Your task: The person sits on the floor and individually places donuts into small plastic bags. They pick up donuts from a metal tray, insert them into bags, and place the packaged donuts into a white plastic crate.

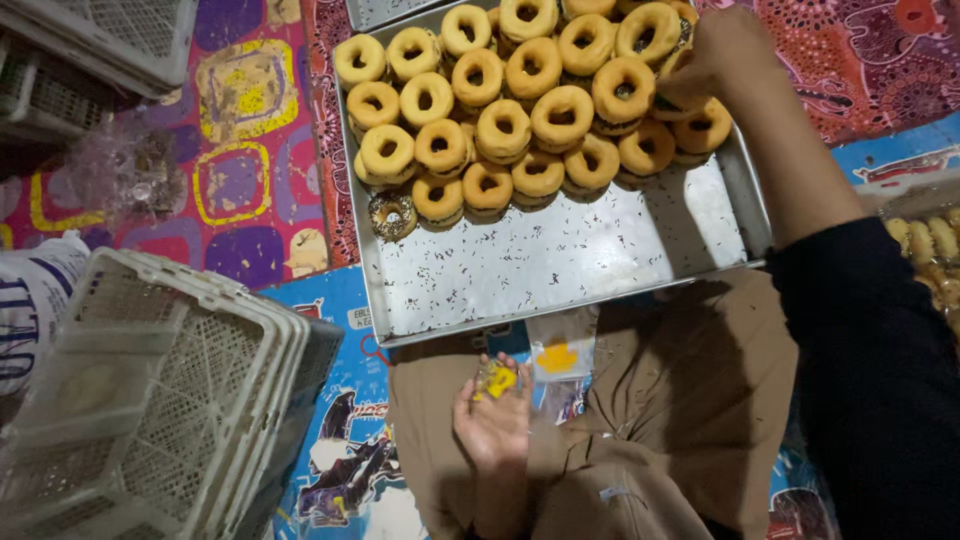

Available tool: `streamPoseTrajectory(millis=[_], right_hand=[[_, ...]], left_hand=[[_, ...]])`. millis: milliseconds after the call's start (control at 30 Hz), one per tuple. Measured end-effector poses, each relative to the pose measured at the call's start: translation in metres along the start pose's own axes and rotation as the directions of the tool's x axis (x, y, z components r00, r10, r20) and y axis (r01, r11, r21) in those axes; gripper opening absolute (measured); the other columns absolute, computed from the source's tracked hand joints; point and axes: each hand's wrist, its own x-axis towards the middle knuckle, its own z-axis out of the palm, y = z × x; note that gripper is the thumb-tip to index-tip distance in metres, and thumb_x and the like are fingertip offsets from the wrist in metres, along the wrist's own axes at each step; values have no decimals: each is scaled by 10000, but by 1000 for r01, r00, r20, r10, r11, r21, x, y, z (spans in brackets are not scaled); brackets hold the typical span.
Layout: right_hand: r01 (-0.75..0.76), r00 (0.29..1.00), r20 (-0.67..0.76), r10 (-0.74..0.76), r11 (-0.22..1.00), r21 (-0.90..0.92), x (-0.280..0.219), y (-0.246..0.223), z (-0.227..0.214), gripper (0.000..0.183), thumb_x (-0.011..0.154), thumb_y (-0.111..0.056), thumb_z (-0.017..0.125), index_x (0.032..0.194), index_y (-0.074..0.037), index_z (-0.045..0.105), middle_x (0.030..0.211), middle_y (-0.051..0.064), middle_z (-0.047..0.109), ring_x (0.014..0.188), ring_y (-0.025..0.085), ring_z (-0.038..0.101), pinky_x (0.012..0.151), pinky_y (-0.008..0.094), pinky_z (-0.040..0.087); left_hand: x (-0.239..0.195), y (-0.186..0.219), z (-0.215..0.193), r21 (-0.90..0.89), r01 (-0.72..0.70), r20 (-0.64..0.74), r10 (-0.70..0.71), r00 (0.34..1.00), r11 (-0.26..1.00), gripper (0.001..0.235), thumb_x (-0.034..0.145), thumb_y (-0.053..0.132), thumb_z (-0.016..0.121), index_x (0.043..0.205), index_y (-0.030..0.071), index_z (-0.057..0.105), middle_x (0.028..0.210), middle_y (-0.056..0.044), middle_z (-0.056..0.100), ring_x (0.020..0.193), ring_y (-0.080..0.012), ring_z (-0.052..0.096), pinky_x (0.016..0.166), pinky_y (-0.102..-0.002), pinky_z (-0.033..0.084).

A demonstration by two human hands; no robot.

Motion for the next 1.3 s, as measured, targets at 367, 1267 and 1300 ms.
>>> streamPoseTrajectory(millis=[367, 1267, 1300], right_hand=[[54, 970, -33, 240, -81, 995, -339, -157, -56, 549, 784, -73, 843, 1280, 14, 624, 1164, 84, 697, 1047, 153, 691, 955, 323, 578], [511, 823, -260, -505, 459, 727, -354, -210, -118, 297, 771, -140, 779, 1062, -81, 777, 949, 92, 710, 842, 255, 680, 706, 375, 544], [392, 864, -161, -477, 438, 809, -355, -208, -119, 292, 800, -122, 776, 1089, -82, 780, 944, 72, 730, 784, 225, 691, 659, 353, 550]], left_hand=[[47, -24, 53, -220, 157, 260, -97, 961, 963, 434, 992, 206, 559, 1259, -128, 486, 1341, -375, 543, 1325, -469, 500, 1173, -559, 398], [-49, -39, 40, 654, -532, 628, 6, 778, 538, 467, 1059, 292, 527, 1426, 6, 497, 1379, -147, 599, 1254, -197, 587, 1068, -334, 466], [-51, -32, 33, 643, -417, 665, -198, 721, 642, 447, 1086, 293, 502, 1361, -41, 616, 1299, -145, 676, 1188, -188, 651, 1033, -313, 504]])
